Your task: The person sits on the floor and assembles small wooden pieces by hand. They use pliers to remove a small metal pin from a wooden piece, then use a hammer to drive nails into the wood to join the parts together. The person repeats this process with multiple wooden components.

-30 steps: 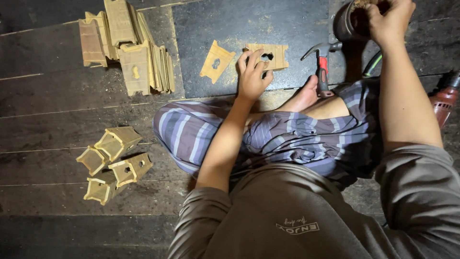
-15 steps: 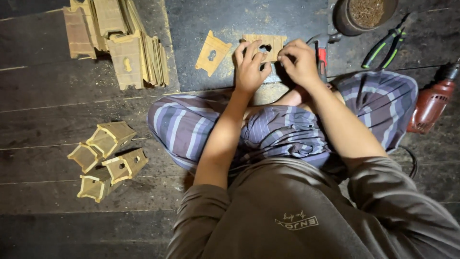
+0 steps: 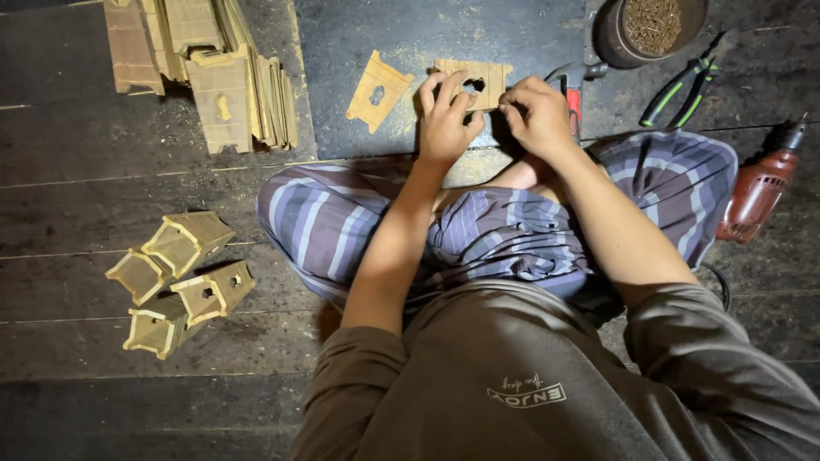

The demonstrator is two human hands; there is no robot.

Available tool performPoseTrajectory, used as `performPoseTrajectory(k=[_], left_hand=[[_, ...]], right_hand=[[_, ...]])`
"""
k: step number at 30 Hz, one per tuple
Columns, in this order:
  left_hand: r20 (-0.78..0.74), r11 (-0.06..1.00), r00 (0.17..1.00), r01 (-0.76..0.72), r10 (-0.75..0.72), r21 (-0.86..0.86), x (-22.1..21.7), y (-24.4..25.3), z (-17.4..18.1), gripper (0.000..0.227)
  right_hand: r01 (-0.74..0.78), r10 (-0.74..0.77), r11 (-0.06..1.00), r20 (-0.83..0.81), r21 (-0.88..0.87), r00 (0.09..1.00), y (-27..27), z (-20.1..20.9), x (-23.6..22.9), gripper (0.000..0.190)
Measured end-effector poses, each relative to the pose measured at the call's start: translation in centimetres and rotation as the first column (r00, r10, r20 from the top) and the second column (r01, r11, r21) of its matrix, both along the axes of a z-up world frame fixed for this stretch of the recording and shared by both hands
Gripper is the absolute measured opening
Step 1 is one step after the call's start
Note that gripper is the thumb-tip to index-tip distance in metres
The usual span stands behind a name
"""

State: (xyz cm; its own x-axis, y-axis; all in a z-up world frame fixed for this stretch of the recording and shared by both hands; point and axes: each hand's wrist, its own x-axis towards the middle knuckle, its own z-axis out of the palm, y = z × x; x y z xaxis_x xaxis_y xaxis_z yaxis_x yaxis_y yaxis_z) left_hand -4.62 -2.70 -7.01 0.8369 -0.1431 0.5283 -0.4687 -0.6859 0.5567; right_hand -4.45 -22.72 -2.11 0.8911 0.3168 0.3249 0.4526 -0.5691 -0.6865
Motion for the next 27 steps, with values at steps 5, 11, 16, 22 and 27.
performPoseTrajectory(k=[5,11,16,22,27], left_hand=[[-0.015,1.0,1.0,-0.022,0.022,-0.002,-0.13,-0.06,0.21,0.013],[-0.014,1.0,1.0,-0.028,0.028,0.013,-0.15,-0.04,0.29,0.013],[-0.014,0.999,0.999,-0.035,0.036,0.012,-0.22,-0.08,0.26,0.012],[-0.026,0.999,0.999,-0.044,0.044,0.011,-0.12,-0.19,0.39,0.011],[-0.044,0.999,0.998,-0.034,0.034,0.012,-0.29,-0.28,0.08,0.013]], right_hand=[[0.035,-0.037,0.993,-0.017,-0.116,0.999,0.09,0.11,0.18,0.008],[0.033,-0.036,0.99,-0.021,-0.135,0.999,0.21,0.37,0.21,0.008],[0.038,-0.041,0.992,-0.026,-0.117,0.999,0.45,0.66,-0.04,0.007],[0.059,-0.072,0.962,-0.038,-0.267,0.997,0.64,0.64,0.15,0.012],[0.064,-0.056,0.918,0.03,-0.39,0.998,0.92,0.78,-0.25,0.009]])
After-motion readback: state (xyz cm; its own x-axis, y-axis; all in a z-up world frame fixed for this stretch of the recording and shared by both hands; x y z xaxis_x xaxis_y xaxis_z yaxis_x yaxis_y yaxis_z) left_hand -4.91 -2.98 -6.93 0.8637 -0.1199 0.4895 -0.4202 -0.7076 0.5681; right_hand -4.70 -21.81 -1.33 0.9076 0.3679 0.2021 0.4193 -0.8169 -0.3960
